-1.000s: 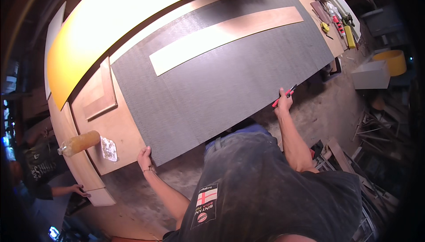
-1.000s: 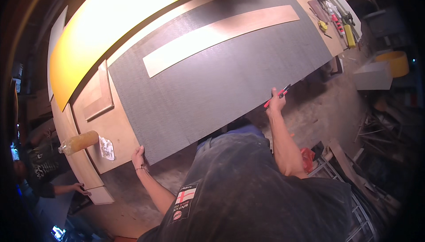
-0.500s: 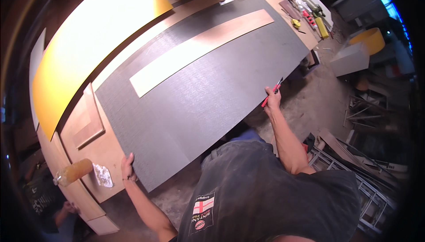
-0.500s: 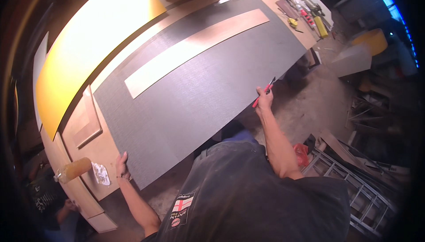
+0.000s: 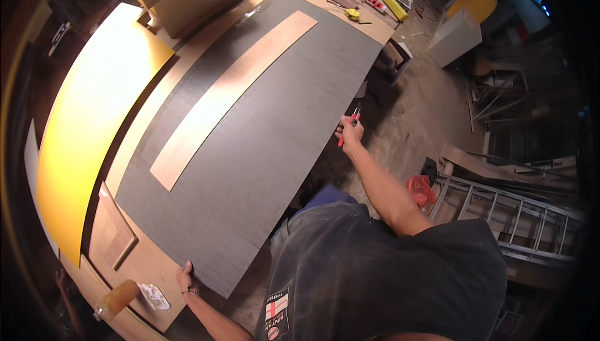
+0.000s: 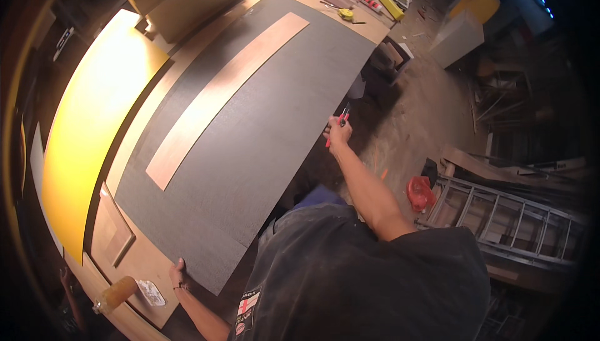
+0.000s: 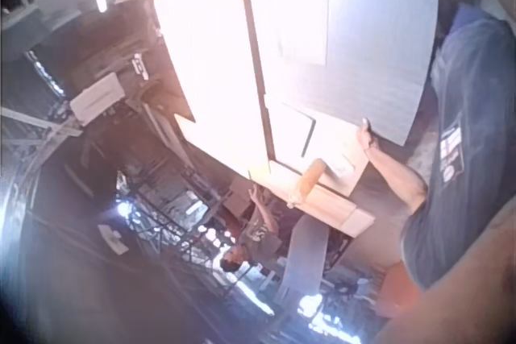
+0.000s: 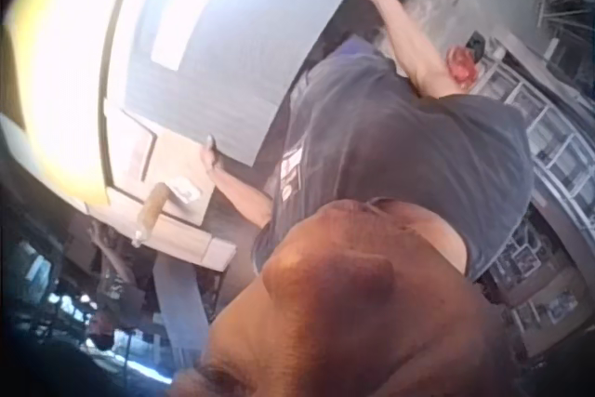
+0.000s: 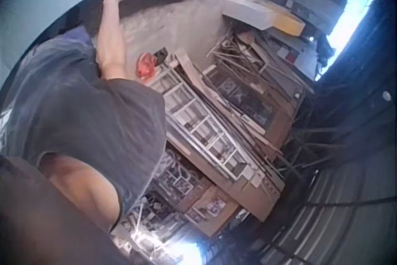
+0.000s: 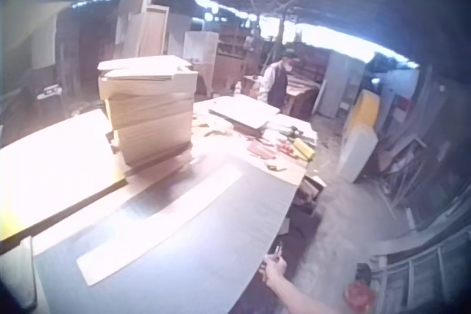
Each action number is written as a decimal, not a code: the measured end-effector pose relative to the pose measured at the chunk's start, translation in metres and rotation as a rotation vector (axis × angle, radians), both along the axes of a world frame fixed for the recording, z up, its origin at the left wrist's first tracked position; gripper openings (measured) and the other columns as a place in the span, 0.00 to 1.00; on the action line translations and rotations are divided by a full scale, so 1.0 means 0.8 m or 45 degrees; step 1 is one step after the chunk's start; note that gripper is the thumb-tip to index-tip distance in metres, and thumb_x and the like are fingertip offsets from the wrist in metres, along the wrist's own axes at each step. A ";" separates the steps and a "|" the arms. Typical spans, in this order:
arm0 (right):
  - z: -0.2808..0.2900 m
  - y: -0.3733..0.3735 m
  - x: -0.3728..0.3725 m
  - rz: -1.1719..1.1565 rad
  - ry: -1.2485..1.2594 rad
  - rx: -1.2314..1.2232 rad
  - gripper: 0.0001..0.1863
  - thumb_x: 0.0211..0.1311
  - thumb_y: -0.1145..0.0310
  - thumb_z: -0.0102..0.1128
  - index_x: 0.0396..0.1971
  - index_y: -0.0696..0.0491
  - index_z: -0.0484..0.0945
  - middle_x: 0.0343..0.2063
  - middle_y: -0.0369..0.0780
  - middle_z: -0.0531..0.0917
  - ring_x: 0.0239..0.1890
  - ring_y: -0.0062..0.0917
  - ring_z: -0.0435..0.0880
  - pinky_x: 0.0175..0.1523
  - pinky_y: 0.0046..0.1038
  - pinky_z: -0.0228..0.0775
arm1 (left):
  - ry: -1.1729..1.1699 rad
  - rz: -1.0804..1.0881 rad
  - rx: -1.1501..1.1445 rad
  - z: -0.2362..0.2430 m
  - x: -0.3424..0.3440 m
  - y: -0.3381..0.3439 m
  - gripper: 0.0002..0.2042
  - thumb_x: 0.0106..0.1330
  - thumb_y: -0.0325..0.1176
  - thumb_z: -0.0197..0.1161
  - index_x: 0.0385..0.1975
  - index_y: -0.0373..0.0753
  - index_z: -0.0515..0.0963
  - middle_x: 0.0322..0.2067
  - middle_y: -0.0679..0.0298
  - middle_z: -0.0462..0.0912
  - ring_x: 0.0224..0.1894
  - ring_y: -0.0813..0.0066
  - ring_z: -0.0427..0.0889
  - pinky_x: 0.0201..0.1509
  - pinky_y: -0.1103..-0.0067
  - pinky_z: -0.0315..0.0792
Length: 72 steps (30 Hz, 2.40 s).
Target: The person uses a utility knife to cut a strip of wood veneer and then applies it to a larger panel, using a cloth to press it down.
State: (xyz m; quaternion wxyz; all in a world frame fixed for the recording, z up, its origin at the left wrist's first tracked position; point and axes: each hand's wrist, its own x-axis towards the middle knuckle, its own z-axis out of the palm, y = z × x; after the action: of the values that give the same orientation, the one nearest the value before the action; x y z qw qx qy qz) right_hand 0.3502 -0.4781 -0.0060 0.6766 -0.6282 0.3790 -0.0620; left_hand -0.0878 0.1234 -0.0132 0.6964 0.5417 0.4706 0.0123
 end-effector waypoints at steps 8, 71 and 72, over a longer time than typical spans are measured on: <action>0.007 -0.108 0.151 -0.142 -0.059 -0.112 0.11 0.65 0.62 0.69 0.35 0.51 0.79 0.26 0.33 0.79 0.25 0.20 0.79 0.30 0.28 0.78 | 0.858 -0.225 0.668 0.005 0.075 0.042 0.36 0.57 0.51 0.78 0.55 0.27 0.74 0.47 0.55 0.82 0.49 0.63 0.80 0.57 0.61 0.72; 0.006 -0.143 0.259 -0.149 -0.260 -0.414 0.13 0.61 0.65 0.70 0.25 0.55 0.75 0.26 0.30 0.75 0.31 0.17 0.71 0.40 0.26 0.67 | -0.114 -1.033 1.164 0.139 0.660 0.124 0.22 0.65 0.27 0.70 0.18 0.40 0.60 0.19 0.76 0.58 0.23 0.85 0.55 0.25 0.79 0.53; 0.005 -0.140 0.260 -0.147 -0.254 -0.414 0.12 0.61 0.66 0.70 0.26 0.55 0.76 0.27 0.30 0.77 0.31 0.17 0.72 0.40 0.26 0.68 | 0.022 -1.001 1.222 0.138 0.658 0.126 0.22 0.65 0.27 0.70 0.18 0.40 0.60 0.18 0.76 0.58 0.23 0.85 0.55 0.25 0.79 0.53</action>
State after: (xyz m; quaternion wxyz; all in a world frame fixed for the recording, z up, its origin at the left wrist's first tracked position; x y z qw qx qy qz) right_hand 0.5582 -0.5898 -0.0017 0.5958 -0.6972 0.3304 -0.2231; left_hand 0.4386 0.2246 0.0974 0.3236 0.9274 0.1835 -0.0392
